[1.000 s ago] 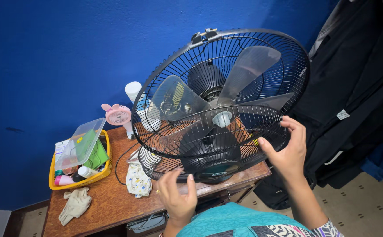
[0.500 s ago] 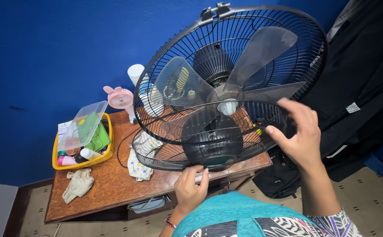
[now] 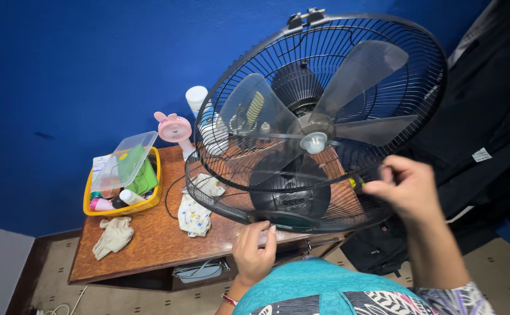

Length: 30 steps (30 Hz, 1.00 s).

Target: The person wipes the front grill of a black table fan with a cloth, then removes the grill and reattaches it. They use a cordless screwdriver to tighten the screws securing the grill to the fan base.

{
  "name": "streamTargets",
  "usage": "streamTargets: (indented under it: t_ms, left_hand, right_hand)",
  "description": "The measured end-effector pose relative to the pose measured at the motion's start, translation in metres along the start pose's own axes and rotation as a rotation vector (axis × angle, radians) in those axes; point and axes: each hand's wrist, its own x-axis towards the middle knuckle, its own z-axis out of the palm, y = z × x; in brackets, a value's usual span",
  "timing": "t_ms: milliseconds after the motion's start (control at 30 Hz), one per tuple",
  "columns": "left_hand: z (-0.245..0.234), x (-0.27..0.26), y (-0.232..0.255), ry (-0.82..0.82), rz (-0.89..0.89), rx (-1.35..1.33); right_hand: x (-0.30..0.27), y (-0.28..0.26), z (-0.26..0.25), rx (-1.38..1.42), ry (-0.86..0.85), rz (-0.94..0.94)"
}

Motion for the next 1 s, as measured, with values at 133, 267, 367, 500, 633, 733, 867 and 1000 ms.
streamTargets:
  t_ms: [133,267,367,500,633,733,867,1000]
  left_hand:
    - [0.001,-0.020,-0.016,0.090,-0.168,-0.039]
    - [0.010,-0.041,-0.042,0.104,-0.610,-0.380]
    - [0.023,-0.051,-0.068,0.137,-1.038,-0.801]
    - [0.047,-0.072,-0.095,-0.099,-1.362,-1.416]
    - [0.061,-0.082,-0.109,-0.448,-1.050,-2.006]
    - [0.065,-0.083,-0.106,-0.360,-1.168,-1.709]
    - [0.077,-0.067,-0.104,-0.303,-1.140,-1.775]
    - [0.087,-0.065,-0.102,-0.284,-1.147,-1.707]
  right_hand:
    - [0.002,-0.007,-0.033,0.251,0.051,-0.051]
    - [0.004,-0.011,-0.051,0.418,0.091,-0.100]
    - [0.004,-0.011,-0.058,0.487,0.104,-0.119]
    - [0.004,-0.014,-0.063,0.473,0.117,-0.137]
    - [0.006,-0.015,-0.066,0.352,0.099,-0.144]
    - [0.011,-0.007,-0.070,0.341,0.112,-0.112]
    - [0.021,0.003,-0.077,0.345,0.147,-0.091]
    - [0.029,-0.002,-0.080,0.329,0.227,-0.102]
